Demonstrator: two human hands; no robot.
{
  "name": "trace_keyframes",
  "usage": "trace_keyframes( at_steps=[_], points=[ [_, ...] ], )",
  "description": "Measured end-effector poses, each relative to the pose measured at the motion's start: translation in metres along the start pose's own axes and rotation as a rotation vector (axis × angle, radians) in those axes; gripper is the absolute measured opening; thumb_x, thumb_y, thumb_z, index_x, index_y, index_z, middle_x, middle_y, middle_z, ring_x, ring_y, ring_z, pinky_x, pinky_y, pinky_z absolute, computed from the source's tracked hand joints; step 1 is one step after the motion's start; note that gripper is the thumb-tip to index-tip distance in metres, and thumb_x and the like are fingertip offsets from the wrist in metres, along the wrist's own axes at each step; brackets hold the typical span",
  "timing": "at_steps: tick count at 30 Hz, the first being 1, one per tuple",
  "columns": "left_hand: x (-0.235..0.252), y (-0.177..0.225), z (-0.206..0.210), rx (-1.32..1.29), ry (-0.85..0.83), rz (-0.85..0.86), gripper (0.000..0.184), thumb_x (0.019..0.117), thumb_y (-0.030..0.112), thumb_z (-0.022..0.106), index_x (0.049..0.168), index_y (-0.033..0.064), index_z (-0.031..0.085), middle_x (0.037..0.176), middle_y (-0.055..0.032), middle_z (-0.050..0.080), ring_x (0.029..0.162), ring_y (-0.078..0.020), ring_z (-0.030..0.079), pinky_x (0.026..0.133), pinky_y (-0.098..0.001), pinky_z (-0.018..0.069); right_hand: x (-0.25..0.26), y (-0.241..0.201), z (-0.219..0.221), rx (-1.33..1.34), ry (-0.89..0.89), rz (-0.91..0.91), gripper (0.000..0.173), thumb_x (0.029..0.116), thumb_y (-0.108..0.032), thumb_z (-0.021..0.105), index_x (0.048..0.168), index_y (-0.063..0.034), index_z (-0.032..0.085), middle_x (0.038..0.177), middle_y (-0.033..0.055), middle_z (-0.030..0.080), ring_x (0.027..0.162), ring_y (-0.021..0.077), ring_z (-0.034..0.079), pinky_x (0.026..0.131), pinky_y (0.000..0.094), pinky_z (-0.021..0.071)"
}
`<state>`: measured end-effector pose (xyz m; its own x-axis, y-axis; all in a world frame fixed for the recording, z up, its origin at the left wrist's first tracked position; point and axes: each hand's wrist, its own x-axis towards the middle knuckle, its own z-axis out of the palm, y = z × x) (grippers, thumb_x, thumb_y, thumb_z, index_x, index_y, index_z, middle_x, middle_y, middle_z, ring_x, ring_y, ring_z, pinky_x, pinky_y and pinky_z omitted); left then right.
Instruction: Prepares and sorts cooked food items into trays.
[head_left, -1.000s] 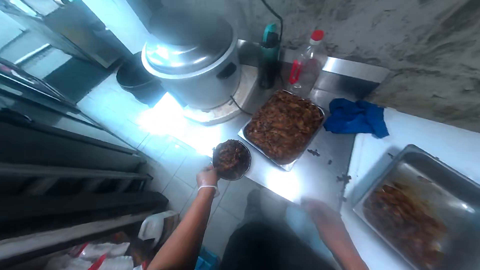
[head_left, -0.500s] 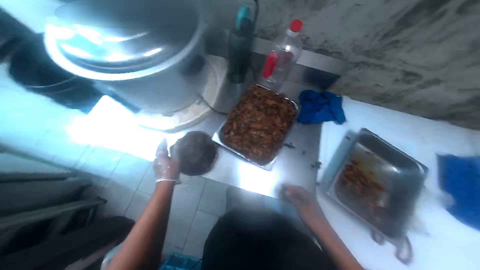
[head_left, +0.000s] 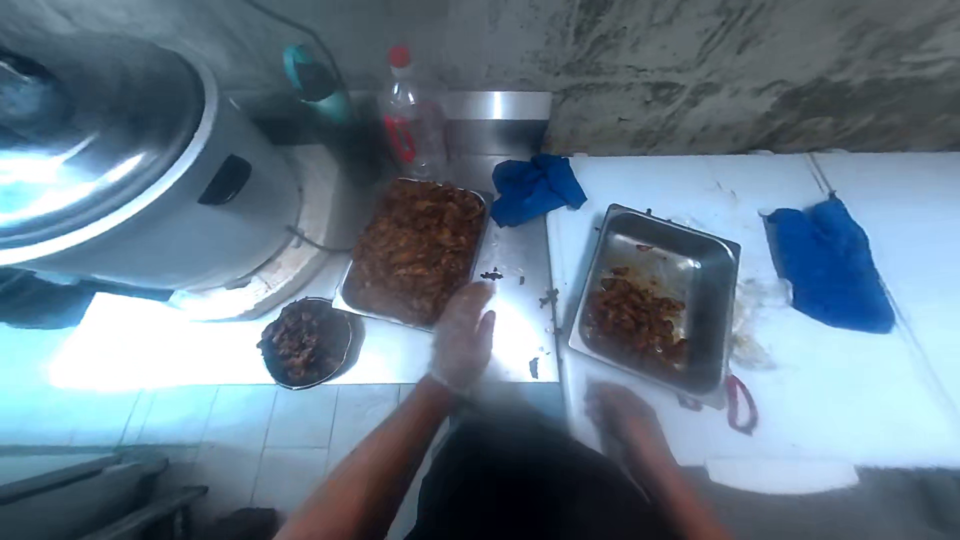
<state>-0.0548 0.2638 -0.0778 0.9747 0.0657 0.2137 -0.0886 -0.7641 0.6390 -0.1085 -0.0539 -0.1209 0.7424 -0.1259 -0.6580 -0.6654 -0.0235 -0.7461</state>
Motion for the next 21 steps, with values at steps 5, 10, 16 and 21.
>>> trace_keyframes(
  at_steps=[5,10,16,21],
  points=[
    [0.059,0.002,0.097,0.224,-0.2,-0.422,0.064,0.1002,0.045,0.056,0.155,0.0145,0.044,0.166,-0.0221,0.027,0.151,-0.0392,0.031,0.119,-0.0562,0.0349,0.004,0.026,-0.032,0.071,-0.021,-0.04,0.029,0.1083,-0.02,0.05,0.119,0.0022,0.064,0.091,0.0157,0.074,0.068,0.0246,0.07,0.059,0.037,0.0607],
    [0.072,-0.002,0.129,0.254,-0.22,-0.247,0.062,0.1042,0.048,0.046,0.155,0.0116,0.045,0.162,-0.0155,0.038,0.153,-0.0334,0.03,0.124,-0.0518,0.0281,0.011,0.03,-0.041,0.117,-0.047,-0.039,0.03,0.1095,-0.023,0.047,0.119,0.0012,0.063,0.084,0.0173,0.074,0.063,0.0277,0.072,0.052,0.0382,0.0602],
    [0.072,0.012,0.145,0.186,-0.402,0.08,0.05,0.1026,0.041,0.055,0.149,0.0231,0.055,0.158,-0.0108,0.045,0.152,-0.0308,0.033,0.125,-0.0483,0.028,0.012,0.025,-0.038,0.068,-0.049,-0.009,0.027,0.1085,-0.021,0.049,0.118,-0.0007,0.064,0.081,0.0146,0.073,0.062,0.0258,0.072,0.052,0.0372,0.0603],
    [0.074,0.021,0.15,0.275,-0.448,0.197,0.035,0.1032,0.036,0.056,0.133,0.023,0.069,0.142,-0.008,0.06,0.143,-0.0263,0.046,0.122,-0.044,0.0339,0.011,0.024,-0.035,0.035,-0.003,-0.019,0.025,0.1085,-0.02,0.05,0.115,-0.0011,0.065,0.078,0.0142,0.073,0.058,0.025,0.071,0.049,0.0362,0.0592]
  ],
)
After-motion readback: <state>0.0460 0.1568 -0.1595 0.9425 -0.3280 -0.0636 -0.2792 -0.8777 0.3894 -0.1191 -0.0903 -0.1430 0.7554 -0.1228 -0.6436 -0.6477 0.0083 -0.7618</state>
